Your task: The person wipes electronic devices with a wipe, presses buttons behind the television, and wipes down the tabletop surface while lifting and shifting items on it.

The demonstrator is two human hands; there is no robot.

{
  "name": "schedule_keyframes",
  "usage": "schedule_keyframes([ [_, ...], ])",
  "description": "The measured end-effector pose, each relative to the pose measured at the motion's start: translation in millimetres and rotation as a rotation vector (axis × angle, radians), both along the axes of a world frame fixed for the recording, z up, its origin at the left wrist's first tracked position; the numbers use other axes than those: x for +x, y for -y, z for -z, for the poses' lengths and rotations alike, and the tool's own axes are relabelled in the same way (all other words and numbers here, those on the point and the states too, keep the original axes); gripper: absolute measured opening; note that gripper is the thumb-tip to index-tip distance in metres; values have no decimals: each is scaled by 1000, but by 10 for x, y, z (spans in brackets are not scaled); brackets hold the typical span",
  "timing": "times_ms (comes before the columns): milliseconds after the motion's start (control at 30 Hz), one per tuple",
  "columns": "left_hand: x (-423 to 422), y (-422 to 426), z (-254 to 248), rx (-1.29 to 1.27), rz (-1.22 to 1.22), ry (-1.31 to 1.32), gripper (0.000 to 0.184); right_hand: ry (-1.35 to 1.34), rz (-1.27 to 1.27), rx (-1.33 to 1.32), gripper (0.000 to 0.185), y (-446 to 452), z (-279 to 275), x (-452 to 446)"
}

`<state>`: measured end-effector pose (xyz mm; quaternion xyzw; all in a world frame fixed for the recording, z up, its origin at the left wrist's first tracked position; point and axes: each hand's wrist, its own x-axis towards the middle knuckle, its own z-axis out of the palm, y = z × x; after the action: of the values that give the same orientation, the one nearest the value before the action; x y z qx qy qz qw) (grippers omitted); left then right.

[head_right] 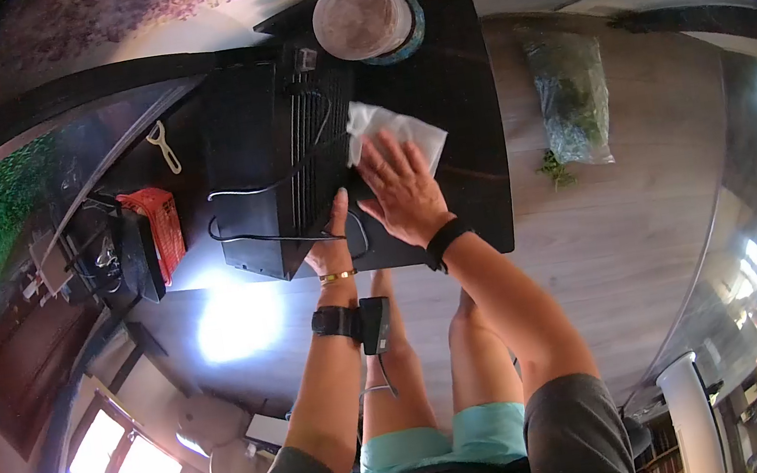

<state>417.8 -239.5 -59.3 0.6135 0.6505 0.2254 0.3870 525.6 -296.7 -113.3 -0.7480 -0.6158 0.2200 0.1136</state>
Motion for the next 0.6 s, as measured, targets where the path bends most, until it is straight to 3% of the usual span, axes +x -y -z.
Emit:
schedule_keyframes([
  [100,-175,-107,109,-55,41,57,44,-32,-57,69,56,111,3,-62],
  [200,-328,-235,108,-68,28,96,38,70,211,-35,56,197,-35,55],
  [300,-536,-372,66,-143,174,67,38,113,567,91,61,160,87,137],
  [367,-753,-444,148,-231,209,57,35,154,651,79,63,29,127,76],
  [400,-860,-490,172,-44,422,7,39,191,716,65,65,-45,126,35],
  [467,-1064,-562,235,44,555,13,38,172,685,82,66,-172,114,-22],
  [600,-1683,-618,438,-103,454,93,36,78,454,60,64,-380,43,-191],
])
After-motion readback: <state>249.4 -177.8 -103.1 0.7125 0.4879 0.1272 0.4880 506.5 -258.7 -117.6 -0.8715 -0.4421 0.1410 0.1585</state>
